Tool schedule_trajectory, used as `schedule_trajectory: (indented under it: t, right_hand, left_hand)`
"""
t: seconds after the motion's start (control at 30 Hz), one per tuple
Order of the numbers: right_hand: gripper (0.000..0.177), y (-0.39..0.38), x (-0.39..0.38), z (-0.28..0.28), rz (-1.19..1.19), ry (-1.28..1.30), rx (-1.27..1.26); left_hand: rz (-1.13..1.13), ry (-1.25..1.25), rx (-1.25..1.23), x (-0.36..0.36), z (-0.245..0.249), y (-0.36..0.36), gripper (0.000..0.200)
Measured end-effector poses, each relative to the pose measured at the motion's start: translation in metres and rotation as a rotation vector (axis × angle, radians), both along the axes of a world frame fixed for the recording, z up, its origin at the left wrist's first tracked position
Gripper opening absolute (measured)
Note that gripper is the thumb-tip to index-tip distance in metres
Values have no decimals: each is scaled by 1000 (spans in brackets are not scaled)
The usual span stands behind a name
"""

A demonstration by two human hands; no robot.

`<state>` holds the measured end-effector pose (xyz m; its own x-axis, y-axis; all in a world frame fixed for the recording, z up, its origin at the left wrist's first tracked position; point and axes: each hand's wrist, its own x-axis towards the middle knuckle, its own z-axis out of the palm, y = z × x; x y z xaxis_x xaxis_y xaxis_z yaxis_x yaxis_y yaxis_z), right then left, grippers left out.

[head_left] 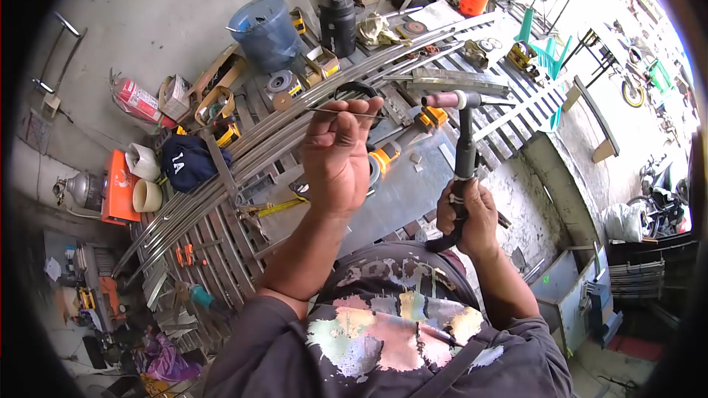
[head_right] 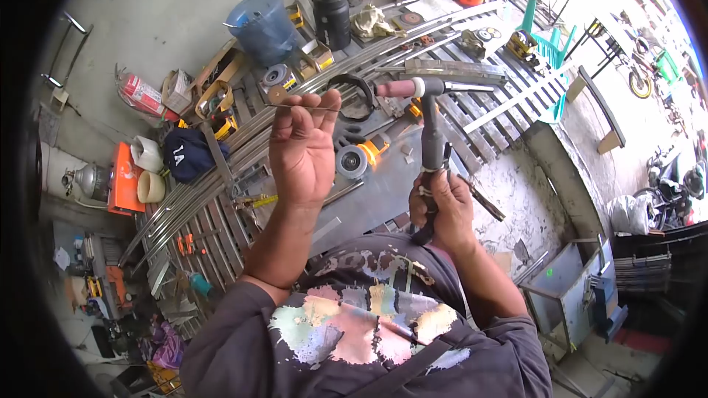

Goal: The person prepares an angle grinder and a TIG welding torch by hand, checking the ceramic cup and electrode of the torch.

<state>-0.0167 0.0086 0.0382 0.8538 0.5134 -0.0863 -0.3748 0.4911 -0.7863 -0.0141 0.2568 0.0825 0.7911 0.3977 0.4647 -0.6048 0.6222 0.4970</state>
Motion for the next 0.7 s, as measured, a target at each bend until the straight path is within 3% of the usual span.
schedule_trajectory:
  t: [0.7]
  right_hand:
    - [47,15,-4,2,127,104,21]
  left_hand:
    - [148,-26,60,15,9,-27,17]
